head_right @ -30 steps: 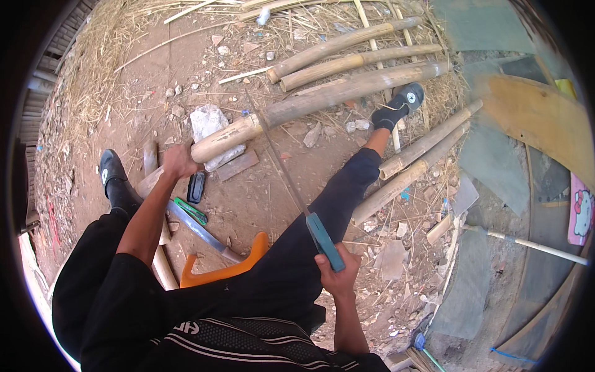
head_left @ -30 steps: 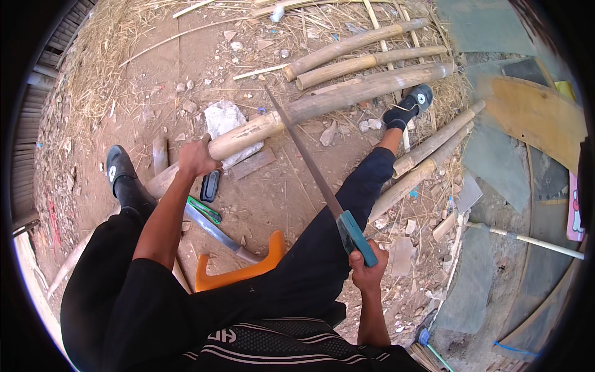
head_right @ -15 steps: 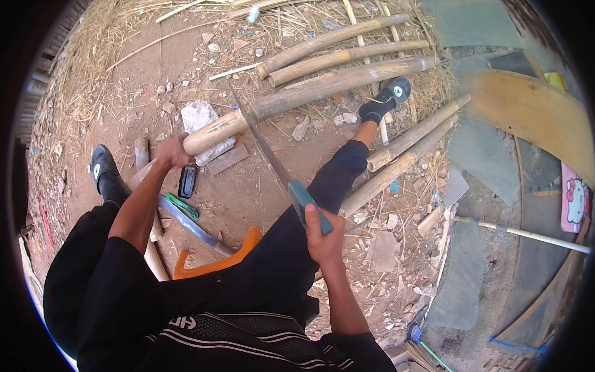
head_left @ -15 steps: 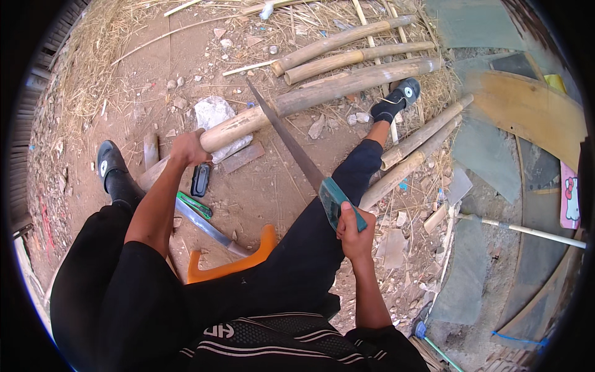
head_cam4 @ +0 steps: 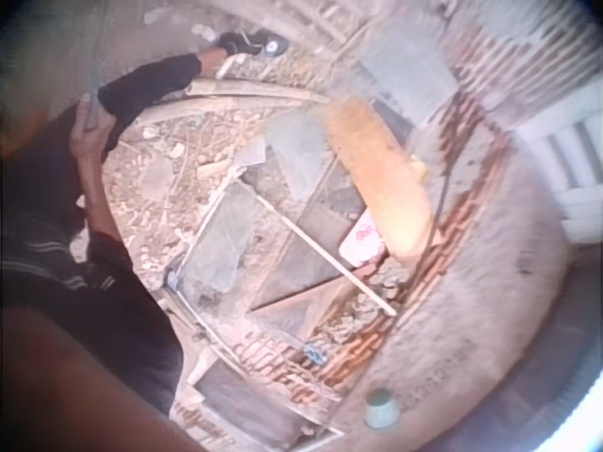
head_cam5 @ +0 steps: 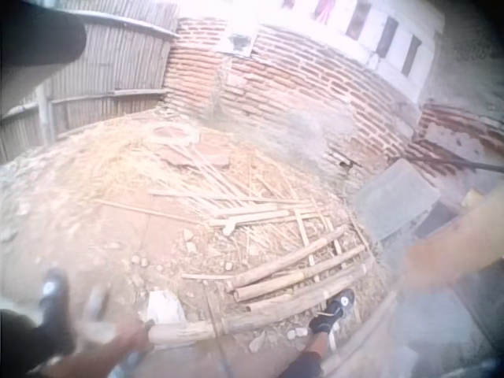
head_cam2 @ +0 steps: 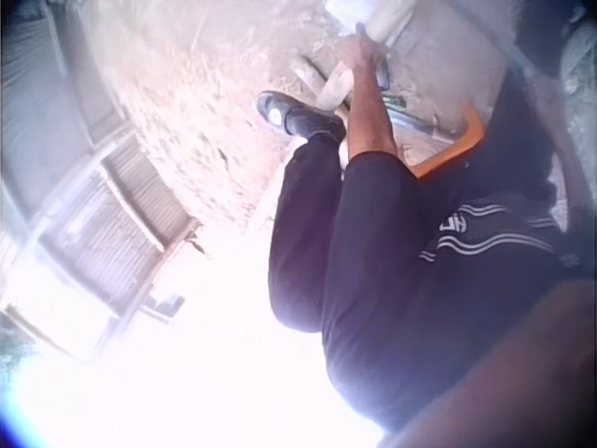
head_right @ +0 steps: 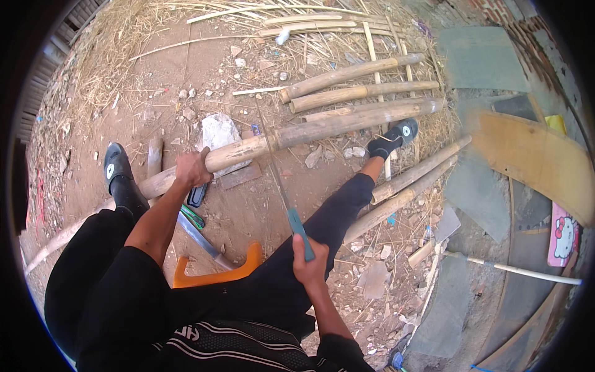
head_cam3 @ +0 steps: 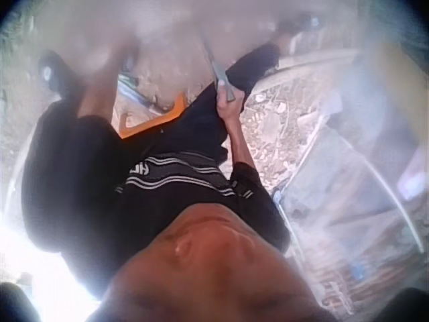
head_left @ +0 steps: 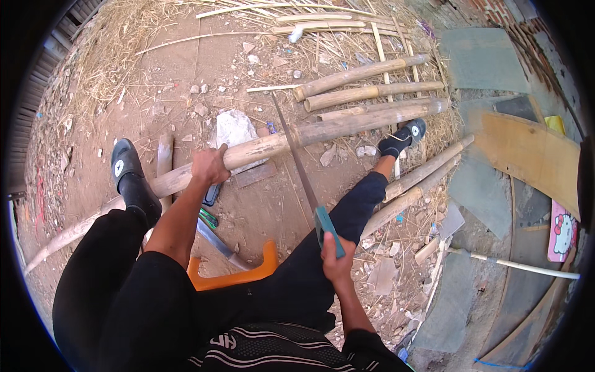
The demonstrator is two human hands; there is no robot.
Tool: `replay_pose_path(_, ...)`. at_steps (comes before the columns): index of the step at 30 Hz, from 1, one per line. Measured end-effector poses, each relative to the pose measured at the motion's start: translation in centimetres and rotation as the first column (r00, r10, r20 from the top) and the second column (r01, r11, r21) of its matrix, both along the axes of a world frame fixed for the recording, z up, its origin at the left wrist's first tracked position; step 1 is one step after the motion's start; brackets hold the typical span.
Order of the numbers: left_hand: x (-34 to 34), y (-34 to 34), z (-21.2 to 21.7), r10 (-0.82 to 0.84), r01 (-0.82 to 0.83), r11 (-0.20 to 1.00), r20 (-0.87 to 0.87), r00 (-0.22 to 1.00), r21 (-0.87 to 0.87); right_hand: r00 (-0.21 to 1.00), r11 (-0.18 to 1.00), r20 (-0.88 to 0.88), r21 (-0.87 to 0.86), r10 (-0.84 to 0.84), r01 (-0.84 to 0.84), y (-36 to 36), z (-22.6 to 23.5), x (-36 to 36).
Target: The person sits on a small orange stool and uses a hand saw to cut a long bamboo pole. The pole is supported by a white block on the ground. The person saws through the pole, creating a cut section.
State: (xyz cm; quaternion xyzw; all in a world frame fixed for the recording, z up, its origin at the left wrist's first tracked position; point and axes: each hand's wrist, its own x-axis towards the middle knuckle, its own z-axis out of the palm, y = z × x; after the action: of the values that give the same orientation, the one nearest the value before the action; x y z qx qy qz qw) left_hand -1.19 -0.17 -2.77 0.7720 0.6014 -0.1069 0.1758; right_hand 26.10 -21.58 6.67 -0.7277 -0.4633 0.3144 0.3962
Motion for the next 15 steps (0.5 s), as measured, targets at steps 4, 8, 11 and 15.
replay_pose_path(4, -1.8, 1.9, -2.5, 0.036, -0.037, 0.999, 0.036, 0.999, 0.022, 0.995, 1.0, -0.097, -0.003, 0.016, -0.016, 3.6, -2.3, 0.1)
replay_pose_path(8, -3.8, 1.5, -1.6, 0.035, -0.034, 0.999, 0.034, 0.999, -0.021, 0.995, 0.996, 0.043, 0.016, 0.09, -0.091, 6.9, -3.9, -2.6)
replay_pose_path(11, -4.4, -1.3, -3.0, -0.001, 0.001, 1.0, 0.026, 1.0, 0.004, 0.987, 0.998, -0.15, 0.017, 0.063, -0.061, 1.2, -4.0, -1.2)
replay_pose_path(15, -0.8, -1.7, -1.4, -0.021, 0.023, 0.999, 0.058, 0.998, -0.039, 0.979, 0.997, -0.193, 0.019, -0.07, 0.075, -1.2, -4.4, 0.2)
